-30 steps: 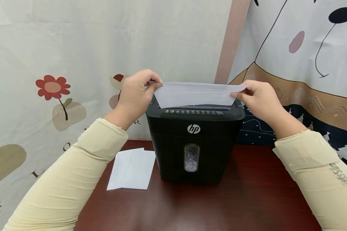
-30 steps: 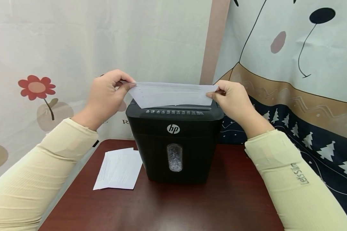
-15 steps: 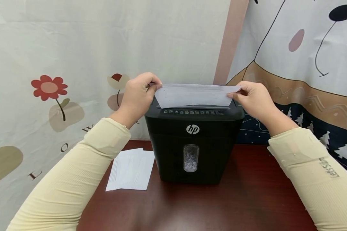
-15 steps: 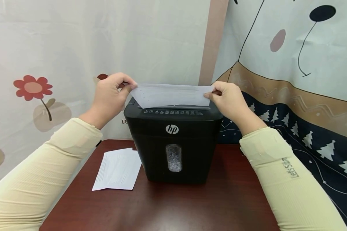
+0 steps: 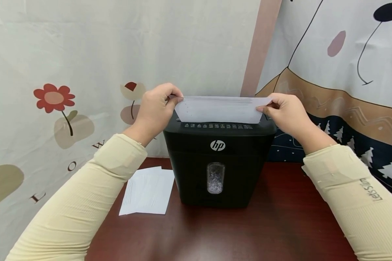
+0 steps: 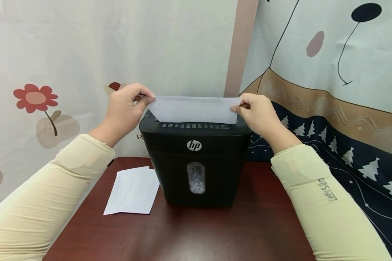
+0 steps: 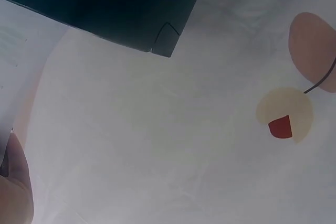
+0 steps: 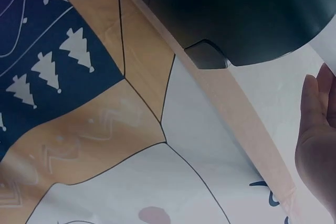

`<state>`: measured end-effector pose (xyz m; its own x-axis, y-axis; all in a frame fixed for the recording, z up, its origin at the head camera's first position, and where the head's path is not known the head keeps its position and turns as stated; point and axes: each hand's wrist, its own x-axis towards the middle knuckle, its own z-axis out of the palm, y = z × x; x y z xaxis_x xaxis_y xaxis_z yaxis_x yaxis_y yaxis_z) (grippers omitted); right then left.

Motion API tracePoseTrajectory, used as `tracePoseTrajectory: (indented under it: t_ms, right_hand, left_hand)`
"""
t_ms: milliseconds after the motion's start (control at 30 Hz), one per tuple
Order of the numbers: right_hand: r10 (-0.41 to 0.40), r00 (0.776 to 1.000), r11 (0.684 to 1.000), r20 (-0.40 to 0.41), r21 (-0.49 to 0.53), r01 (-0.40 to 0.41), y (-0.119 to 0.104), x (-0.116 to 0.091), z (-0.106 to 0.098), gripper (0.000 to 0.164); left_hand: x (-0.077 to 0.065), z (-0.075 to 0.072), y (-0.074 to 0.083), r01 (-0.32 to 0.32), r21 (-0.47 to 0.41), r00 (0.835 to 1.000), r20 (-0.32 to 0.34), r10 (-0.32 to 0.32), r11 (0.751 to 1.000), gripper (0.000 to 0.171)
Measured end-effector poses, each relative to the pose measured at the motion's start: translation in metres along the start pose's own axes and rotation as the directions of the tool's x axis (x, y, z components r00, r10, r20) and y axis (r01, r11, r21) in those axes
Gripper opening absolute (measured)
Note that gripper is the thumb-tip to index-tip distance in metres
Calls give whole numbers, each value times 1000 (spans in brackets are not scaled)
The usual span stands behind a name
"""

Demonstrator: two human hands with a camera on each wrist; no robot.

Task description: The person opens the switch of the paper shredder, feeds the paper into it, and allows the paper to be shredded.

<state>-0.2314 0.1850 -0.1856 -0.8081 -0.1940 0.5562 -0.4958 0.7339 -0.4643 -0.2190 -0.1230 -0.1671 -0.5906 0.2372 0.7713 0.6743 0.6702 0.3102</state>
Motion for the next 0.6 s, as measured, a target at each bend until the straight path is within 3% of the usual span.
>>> tracePoseTrajectory:
  t_ms: [600]
  right_hand:
    - [44,998,999,34,5,-44,8,0,7,19]
  left_hand:
    - [4,4,0,95,58,987,122,-101,994,4]
